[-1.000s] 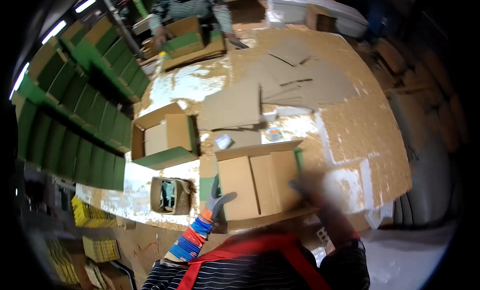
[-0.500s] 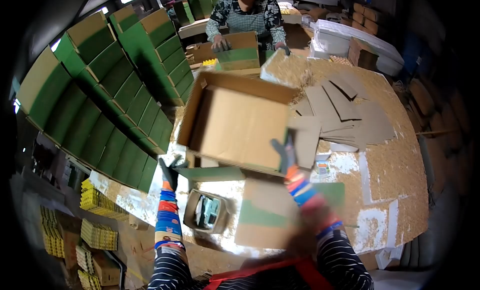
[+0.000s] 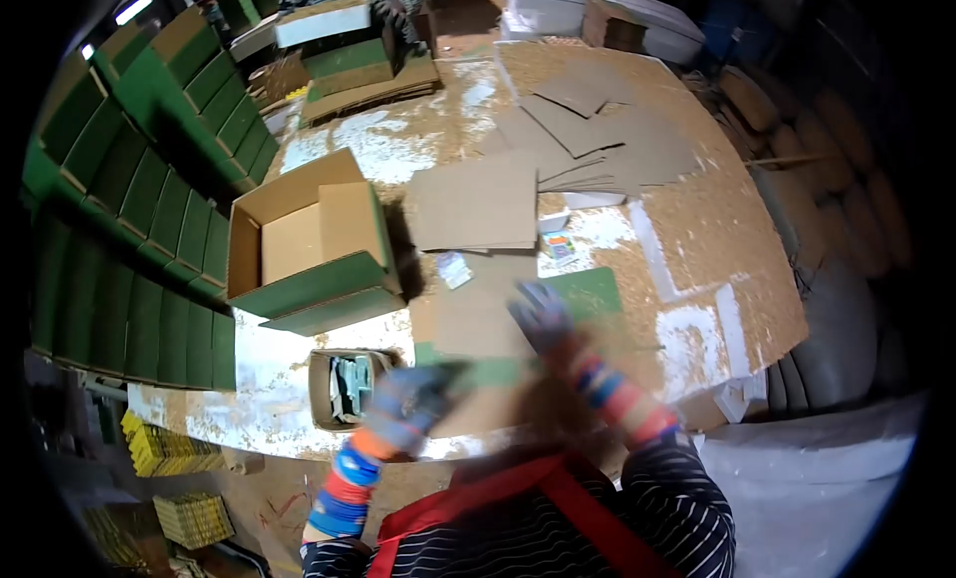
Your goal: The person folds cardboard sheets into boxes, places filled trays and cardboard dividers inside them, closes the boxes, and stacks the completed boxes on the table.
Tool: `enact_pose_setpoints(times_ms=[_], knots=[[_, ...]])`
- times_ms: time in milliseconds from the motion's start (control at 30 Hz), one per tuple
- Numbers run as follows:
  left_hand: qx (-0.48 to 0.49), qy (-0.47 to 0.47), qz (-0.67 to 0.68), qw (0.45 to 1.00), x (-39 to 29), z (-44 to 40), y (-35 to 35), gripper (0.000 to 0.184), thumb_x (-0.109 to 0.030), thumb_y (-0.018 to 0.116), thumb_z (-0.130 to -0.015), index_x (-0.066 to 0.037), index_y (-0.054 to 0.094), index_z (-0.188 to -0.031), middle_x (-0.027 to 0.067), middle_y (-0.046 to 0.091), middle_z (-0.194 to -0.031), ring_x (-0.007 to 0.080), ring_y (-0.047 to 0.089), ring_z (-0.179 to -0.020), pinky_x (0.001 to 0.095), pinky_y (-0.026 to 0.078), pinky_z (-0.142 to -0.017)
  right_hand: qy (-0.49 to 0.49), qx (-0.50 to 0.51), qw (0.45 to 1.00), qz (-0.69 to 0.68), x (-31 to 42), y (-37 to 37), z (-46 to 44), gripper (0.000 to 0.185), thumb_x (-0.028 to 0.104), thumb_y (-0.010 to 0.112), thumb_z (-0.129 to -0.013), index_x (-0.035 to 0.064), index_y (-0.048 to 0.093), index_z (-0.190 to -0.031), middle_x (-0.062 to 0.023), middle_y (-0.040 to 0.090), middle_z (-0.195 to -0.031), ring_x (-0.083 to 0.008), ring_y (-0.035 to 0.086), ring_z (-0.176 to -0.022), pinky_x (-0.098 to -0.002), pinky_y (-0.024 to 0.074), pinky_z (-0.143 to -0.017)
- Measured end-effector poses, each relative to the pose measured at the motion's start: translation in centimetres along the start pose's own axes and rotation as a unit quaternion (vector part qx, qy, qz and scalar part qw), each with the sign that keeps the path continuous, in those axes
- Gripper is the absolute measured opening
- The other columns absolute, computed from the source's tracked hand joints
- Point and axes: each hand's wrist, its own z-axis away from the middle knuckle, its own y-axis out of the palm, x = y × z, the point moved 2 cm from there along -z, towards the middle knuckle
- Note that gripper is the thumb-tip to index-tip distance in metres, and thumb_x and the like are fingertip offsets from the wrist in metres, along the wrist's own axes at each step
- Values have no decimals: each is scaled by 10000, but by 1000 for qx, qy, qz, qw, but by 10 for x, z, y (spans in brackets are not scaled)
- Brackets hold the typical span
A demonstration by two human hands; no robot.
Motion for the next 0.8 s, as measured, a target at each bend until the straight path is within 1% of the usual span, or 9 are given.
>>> enact_pose_setpoints(times_ms=[67, 167, 200, 400, 433, 533, 600, 667, 800], knots=[[95, 92, -219, 967, 19, 5, 73, 750, -467, 622, -690, -126, 365, -1306, 269, 370, -1273, 375, 341, -1200, 477, 240, -998, 284, 157, 946, 11, 15, -48, 58, 590, 469, 572, -747, 104, 481, -1202, -240, 405, -1257, -427, 362, -1157, -515, 307, -942], [261, -37, -372, 890, 45, -6, 110, 926, -576, 601, -645, -163, 215, -1378, 250, 168, -1392, 396, 135, -1295, 470, 93, -1052, 231, 277, 920, 151, 20, -80, 120, 820, 627, 565, -653, 120, 410, -1278, -262, 295, -1328, -437, 258, -1222, -532, 211, -986], [249, -19, -362, 898, 45, -11, 108, 939, -587, 620, -617, -180, 235, -1371, 246, 176, -1393, 396, 127, -1300, 480, 82, -1054, 252, 298, 913, 119, 16, -85, 123, 856, 646, 559, -644, 127, 377, -1300, -267, 255, -1346, -441, 227, -1237, -537, 184, -996], [386, -17, -377, 842, 38, -31, 114, 829, -637, 503, -696, -197, 270, -1359, 215, 269, -1372, 371, 305, -1241, 430, 296, -989, 273, 416, 866, 45, 8, -105, 111, 997, 697, 573, -579, 158, 271, -1362, -261, 165, -1392, -451, 173, -1264, -553, 148, -1002], [386, -5, -362, 848, 37, -31, 112, 811, -664, 433, -724, -181, 276, -1356, 223, 307, -1349, 366, 362, -1206, 392, 344, -959, 248, 398, 881, 64, 6, -104, 115, 986, 697, 576, -569, 153, 305, -1345, -248, 232, -1364, -433, 220, -1245, -529, 172, -999], [272, 73, -320, 905, 28, -23, 104, 636, -521, 534, -734, -125, 464, -1227, 187, 502, -1187, 322, 508, -1068, 384, 428, -866, 221, 414, 878, 91, 16, -112, 106, 968, 694, 579, -558, 146, 340, -1320, -228, 314, -1305, -407, 290, -1197, -511, 212, -980], [112, 235, -323, 910, 3, -28, 85, 479, -377, 612, -715, -99, 564, -1102, 150, 598, -1027, 286, 595, -904, 359, 486, -760, 168, 313, 932, 71, 37, -135, 79, 897, 667, 566, -597, 136, 372, -1293, -196, 380, -1240, -359, 351, -1144, -501, 247, -953], [6, 241, -264, 934, -47, -43, 55, 335, -236, 658, -677, -101, 613, -980, 82, 637, -827, 243, 623, -738, 323, 494, -651, 127, 282, 945, 103, 58, -163, 38, 818, 634, 527, -664, 137, 372, -1294, -162, 396, -1244, -321, 358, -1150, -498, 243, -955], [40, 68, -159, 984, -90, -56, 20, 259, -144, 644, -666, -61, 652, -911, 126, 646, -827, 261, 630, -751, 321, 502, -681, 108, 229, 950, 181, 53, -176, -18, 719, 577, 498, -719, 151, 369, -1284, -99, 361, -1327, -307, 297, -1250, -551, 159, -1013]])
